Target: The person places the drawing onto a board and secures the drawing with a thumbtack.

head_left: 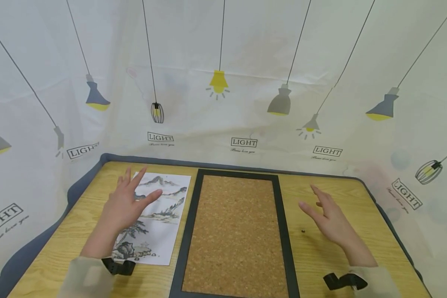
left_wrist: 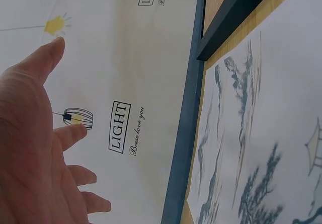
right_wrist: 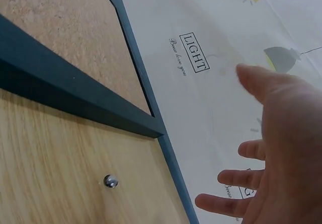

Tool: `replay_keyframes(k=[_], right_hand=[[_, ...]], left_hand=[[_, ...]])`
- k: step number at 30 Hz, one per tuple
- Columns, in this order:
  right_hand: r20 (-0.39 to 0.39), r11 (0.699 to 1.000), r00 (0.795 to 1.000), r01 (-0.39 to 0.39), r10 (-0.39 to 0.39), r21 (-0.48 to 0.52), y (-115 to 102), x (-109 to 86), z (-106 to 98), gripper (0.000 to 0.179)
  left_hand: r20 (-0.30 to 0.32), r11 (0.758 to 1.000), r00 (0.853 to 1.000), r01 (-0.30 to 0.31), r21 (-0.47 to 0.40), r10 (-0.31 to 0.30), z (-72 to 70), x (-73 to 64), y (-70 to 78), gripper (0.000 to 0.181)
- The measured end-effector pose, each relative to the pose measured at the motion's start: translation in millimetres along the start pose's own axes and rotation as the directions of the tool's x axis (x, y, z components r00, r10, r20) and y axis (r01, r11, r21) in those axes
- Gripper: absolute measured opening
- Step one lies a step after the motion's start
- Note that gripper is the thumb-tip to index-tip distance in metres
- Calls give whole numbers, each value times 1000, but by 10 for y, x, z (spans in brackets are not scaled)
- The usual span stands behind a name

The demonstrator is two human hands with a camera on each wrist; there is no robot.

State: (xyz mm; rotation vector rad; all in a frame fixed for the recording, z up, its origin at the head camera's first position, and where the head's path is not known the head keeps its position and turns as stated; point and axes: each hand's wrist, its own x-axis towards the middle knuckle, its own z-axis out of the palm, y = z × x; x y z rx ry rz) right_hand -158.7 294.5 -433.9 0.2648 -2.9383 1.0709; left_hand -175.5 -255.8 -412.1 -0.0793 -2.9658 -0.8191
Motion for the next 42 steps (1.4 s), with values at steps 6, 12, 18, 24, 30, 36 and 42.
replay_keyframes(k=[6,12,18,24,30,36,42], right_hand=[[12,1000,1000,-19,20,-15,101,-16,51,87],[19,999,1000,-18,19,-39,181,-35,102,81],[57,999,998,-36,37,-16,262,-56,146,74],[79,998,995,-63,64,-18,299,-45,187,58],[80,999,996,-46,48,-23,312,-43,223,37],[100,997,992,-76,77,-14,331,-56,278,27],[89,997,994,-54,58,-52,369,-35,343,14]], left_hand=[[36,998,998,54,-21,-53,33,-33,-121,107],[42,994,995,96,-44,-95,80,-44,-286,117],[32,980,987,161,-116,-158,118,-70,-419,122],[40,958,971,240,-160,-236,138,-126,-508,121],[29,944,957,290,-156,-289,171,-160,-591,118],[32,935,943,332,-123,-331,213,-185,-695,115],[18,923,927,374,-93,-374,252,-195,-721,111]])
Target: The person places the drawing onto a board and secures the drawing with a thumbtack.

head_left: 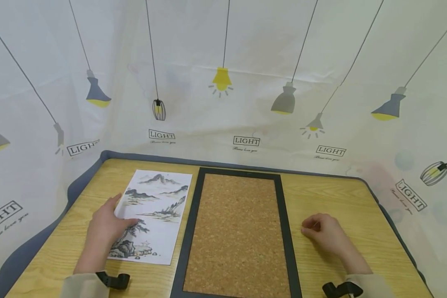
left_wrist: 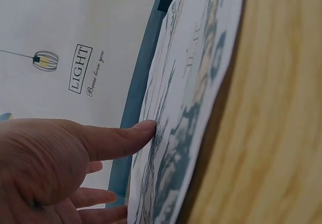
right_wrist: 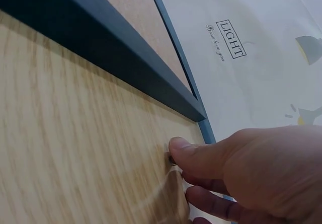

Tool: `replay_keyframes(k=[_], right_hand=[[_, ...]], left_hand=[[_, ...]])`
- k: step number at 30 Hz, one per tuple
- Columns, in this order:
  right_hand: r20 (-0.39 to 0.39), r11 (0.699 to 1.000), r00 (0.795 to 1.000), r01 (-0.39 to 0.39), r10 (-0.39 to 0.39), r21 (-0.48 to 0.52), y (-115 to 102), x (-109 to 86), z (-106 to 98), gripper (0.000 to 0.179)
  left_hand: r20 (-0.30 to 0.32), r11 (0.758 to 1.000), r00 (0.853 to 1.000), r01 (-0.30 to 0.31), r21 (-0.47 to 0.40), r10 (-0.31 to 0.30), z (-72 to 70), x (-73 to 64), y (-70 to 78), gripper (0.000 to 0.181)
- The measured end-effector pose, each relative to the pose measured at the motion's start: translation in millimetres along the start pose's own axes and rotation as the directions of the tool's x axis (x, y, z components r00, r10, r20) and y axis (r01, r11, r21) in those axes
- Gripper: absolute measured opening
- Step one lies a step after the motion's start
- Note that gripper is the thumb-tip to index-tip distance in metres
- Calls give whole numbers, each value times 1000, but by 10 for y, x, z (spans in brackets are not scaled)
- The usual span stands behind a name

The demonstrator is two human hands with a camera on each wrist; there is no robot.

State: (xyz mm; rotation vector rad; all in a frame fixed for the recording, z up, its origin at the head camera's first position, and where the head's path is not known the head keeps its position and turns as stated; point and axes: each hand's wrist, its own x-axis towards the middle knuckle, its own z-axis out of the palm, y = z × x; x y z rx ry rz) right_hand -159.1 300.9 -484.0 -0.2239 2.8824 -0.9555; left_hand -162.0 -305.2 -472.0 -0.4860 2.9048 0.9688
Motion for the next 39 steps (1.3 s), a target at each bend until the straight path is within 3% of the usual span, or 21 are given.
replay_keyframes(k=[8,23,31,36,39], right_hand=[[-20,999,999,-25,25,-25,8,5,37,4],[-32,998,997,-66,66,-22,-29,-13,41,5],[-59,997,995,-79,79,-5,-51,-32,33,7],[-84,996,993,-84,83,-3,-50,-44,14,8],[-103,998,992,-69,70,8,-51,-57,-4,8]], left_hand=[[-47,1000,999,-6,7,6,5,4,0,108],[-27,999,999,47,19,-47,-6,33,6,94],[-37,998,999,32,-62,-34,-5,2,-36,52],[-43,996,999,-11,-87,8,-46,-5,-71,44],[-37,994,999,-3,-108,-1,-99,-6,-54,43]])
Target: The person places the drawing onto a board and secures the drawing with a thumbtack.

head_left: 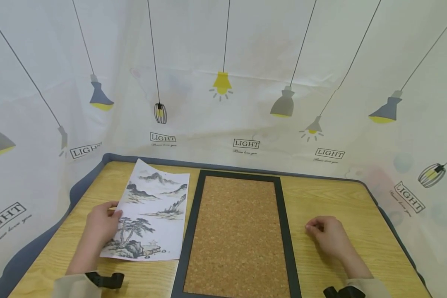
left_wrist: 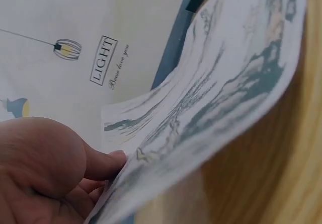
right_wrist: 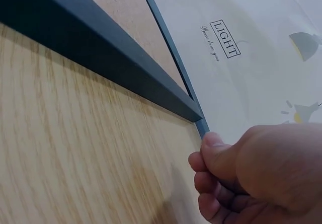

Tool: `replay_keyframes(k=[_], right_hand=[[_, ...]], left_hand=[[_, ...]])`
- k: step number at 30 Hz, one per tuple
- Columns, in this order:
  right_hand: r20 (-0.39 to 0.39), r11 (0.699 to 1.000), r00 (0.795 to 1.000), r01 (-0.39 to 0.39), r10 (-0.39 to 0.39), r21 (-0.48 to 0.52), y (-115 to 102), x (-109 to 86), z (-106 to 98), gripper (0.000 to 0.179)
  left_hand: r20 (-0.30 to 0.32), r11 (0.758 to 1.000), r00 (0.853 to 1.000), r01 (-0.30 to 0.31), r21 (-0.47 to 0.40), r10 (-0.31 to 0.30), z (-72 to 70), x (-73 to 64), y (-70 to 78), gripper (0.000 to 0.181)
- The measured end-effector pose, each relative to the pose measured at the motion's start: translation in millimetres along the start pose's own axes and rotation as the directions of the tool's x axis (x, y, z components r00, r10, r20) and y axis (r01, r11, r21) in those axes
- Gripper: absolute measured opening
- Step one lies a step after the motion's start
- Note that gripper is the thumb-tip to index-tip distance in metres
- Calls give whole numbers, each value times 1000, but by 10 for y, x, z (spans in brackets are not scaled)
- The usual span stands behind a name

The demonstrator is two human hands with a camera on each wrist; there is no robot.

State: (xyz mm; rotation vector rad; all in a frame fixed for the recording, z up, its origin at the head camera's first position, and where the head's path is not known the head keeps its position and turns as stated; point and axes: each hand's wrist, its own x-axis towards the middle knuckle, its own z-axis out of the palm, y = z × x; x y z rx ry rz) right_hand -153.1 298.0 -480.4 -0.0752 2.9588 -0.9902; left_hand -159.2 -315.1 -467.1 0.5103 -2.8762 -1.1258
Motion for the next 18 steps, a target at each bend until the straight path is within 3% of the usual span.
replay_keyframes(k=[13,18], right_hand=[[-122,991,990,89,-77,96,-44,-16,-97,10],[-173,983,980,126,-102,136,-67,30,-170,15]], left_hand=[[4,993,999,42,-111,-42,-258,-90,185,51],[-28,986,998,51,-158,-56,-302,-117,280,54]])
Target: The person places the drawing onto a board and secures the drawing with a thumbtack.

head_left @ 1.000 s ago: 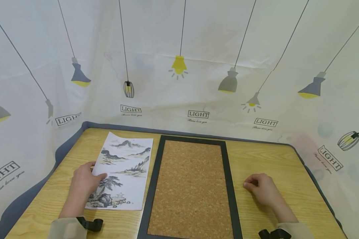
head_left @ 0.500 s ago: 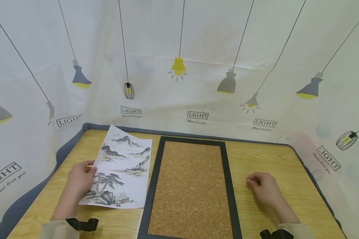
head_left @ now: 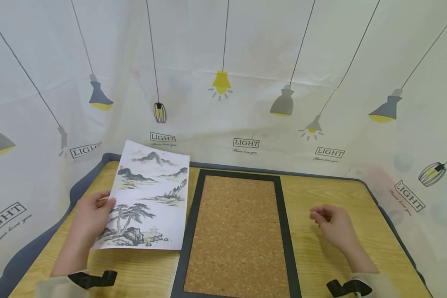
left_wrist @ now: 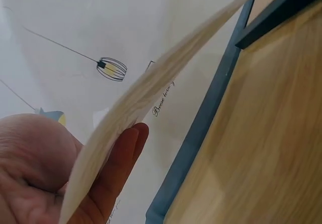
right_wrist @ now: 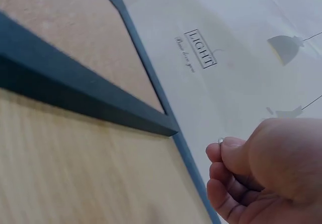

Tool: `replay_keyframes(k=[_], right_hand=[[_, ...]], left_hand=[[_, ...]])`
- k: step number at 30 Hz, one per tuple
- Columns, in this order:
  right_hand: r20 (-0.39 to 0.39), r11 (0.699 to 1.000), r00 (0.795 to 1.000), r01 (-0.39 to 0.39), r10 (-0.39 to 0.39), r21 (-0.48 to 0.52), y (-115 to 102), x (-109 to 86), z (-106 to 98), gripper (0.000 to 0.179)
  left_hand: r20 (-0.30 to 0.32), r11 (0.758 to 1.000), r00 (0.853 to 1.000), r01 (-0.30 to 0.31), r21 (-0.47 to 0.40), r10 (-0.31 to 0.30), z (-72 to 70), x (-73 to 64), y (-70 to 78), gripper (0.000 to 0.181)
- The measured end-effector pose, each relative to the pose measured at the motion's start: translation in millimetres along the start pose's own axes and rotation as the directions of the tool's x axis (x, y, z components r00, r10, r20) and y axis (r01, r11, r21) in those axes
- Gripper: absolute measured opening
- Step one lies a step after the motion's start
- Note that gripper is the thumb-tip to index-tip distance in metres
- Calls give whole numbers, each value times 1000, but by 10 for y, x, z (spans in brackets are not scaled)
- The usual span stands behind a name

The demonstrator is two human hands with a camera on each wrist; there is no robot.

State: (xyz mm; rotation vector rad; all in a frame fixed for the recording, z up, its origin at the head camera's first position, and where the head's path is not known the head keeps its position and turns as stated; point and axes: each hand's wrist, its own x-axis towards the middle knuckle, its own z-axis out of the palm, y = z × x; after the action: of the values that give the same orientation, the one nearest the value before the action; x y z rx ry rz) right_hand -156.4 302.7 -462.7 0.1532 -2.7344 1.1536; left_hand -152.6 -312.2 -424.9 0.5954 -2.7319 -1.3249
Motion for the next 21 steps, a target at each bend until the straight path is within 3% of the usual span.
replay_keyframes(k=[5,12,21], right_hand=[[-55,1000,998,12,-10,29,-43,63,-79,17],[-91,998,995,-25,30,59,-138,136,-190,21],[-116,993,992,-31,44,111,-297,245,-290,26]], left_hand=[[-20,999,1000,0,-39,0,1,-23,75,53],[5,991,1000,22,-133,-22,21,-66,157,55],[92,969,994,-39,-245,63,161,-142,261,53]])
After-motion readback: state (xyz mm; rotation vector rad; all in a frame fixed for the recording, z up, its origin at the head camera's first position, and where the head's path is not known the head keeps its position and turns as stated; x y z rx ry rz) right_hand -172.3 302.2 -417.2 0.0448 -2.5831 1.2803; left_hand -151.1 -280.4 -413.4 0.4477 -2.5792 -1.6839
